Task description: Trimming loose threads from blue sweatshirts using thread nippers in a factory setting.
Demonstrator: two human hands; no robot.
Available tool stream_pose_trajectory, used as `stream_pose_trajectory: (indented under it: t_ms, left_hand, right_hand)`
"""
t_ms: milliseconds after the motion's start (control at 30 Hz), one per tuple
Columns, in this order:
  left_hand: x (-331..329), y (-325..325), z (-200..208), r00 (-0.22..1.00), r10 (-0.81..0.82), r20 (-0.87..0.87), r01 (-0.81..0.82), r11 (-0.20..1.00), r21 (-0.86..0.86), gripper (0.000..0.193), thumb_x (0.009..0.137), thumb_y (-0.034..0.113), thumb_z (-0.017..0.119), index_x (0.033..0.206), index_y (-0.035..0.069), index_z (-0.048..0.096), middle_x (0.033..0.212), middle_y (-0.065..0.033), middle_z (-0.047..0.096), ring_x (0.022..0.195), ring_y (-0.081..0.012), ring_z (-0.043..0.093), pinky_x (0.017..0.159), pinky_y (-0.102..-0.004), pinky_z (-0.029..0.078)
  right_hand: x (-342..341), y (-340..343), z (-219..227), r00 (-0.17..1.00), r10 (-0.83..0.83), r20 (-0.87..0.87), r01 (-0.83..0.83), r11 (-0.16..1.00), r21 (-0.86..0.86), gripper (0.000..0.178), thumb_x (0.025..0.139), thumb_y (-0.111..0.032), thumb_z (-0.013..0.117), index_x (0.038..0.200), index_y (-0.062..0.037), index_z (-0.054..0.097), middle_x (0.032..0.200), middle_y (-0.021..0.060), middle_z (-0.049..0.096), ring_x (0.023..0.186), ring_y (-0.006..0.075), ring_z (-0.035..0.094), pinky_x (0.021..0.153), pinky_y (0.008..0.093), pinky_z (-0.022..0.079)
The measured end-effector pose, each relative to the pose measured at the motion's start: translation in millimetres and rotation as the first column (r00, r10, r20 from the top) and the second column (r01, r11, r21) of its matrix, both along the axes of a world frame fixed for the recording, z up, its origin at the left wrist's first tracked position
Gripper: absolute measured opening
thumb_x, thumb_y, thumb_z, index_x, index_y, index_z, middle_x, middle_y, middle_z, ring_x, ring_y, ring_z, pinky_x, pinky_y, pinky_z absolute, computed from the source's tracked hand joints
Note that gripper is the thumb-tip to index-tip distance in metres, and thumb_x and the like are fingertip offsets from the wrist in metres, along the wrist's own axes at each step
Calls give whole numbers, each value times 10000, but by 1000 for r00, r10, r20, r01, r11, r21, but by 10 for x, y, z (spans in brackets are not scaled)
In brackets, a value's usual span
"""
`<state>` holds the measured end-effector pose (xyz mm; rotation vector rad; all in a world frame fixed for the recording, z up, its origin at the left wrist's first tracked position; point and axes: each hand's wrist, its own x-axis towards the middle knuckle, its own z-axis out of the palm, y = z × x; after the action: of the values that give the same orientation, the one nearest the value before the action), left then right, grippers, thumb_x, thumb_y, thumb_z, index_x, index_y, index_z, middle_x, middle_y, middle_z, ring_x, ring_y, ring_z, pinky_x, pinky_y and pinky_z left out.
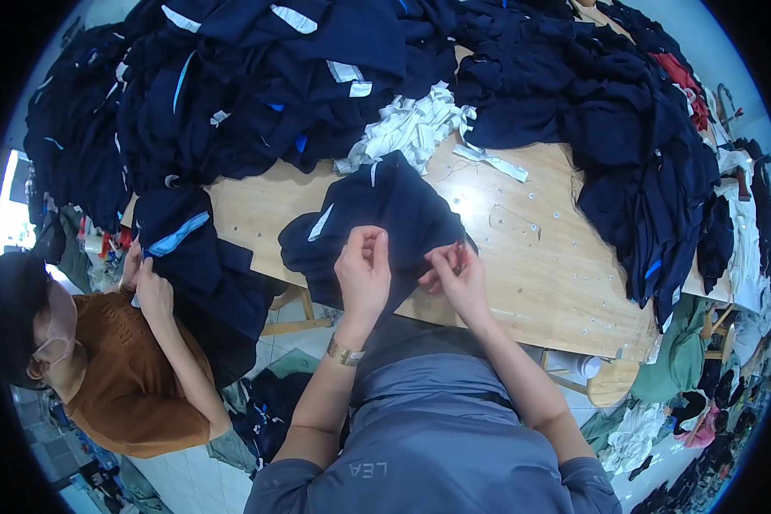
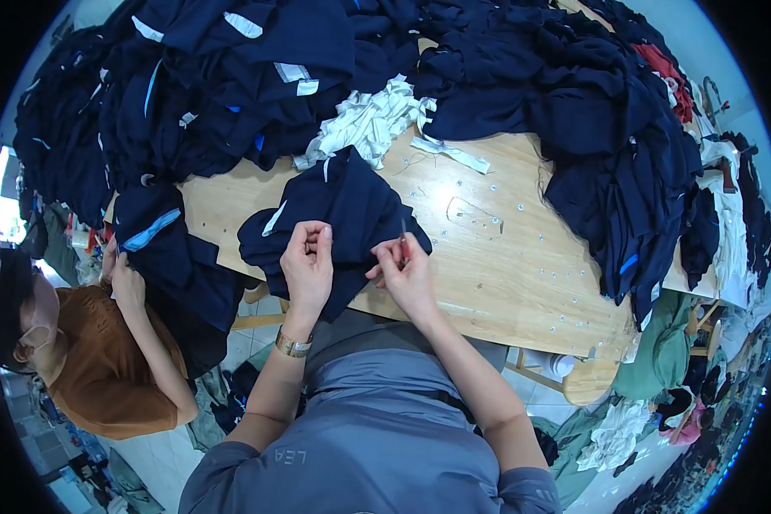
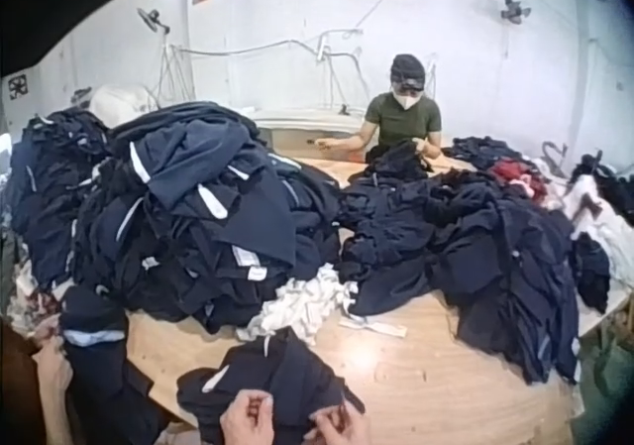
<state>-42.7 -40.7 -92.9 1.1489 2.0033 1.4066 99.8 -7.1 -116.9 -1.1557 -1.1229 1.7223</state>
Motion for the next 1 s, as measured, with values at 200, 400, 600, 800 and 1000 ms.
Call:
stream_pose_trajectory:
  t_ms: [200,400,600,800,1000]
  left_hand:
    - [-121,217,46,912,-311,-268,336,940,55,213,778,-63,517,920,52,626,868,-101,585,839,-239,562,703,-328,455]
    - [-267,476,-40,589,-722,-362,657,689,-307,269,705,-7,577,949,82,648,1155,-107,565,1248,-354,356,1029,-438,284]
    - [-204,560,871,638,-688,-345,727,686,-24,188,754,156,679,885,47,601,1038,-104,618,1178,-296,451,1044,-462,242]
    - [-97,345,1273,630,-744,221,682,667,300,133,832,86,614,883,31,505,828,-41,589,820,-71,519,758,-202,405]
    - [-202,161,766,574,-607,550,430,795,428,86,900,59,525,907,73,441,774,46,471,705,-9,403,644,-162,336]
  right_hand:
    - [-123,-39,-50,972,78,223,-123,972,200,115,844,-43,575,812,-17,468,668,43,534,534,105,600,412,219,437]
    - [-76,162,-50,994,13,107,-50,935,351,137,785,22,591,792,-11,458,677,26,452,606,87,386,557,223,373]
    - [216,478,891,987,73,-146,11,861,509,209,792,35,554,742,-60,375,786,22,473,706,70,410,645,196,356]
    - [322,522,1521,947,309,-90,-197,779,595,255,811,13,542,726,-81,321,789,25,495,703,61,420,643,200,364]
    - [433,562,1060,917,394,62,-391,857,335,294,799,-53,611,697,-85,338,731,22,551,668,55,436,608,204,379]
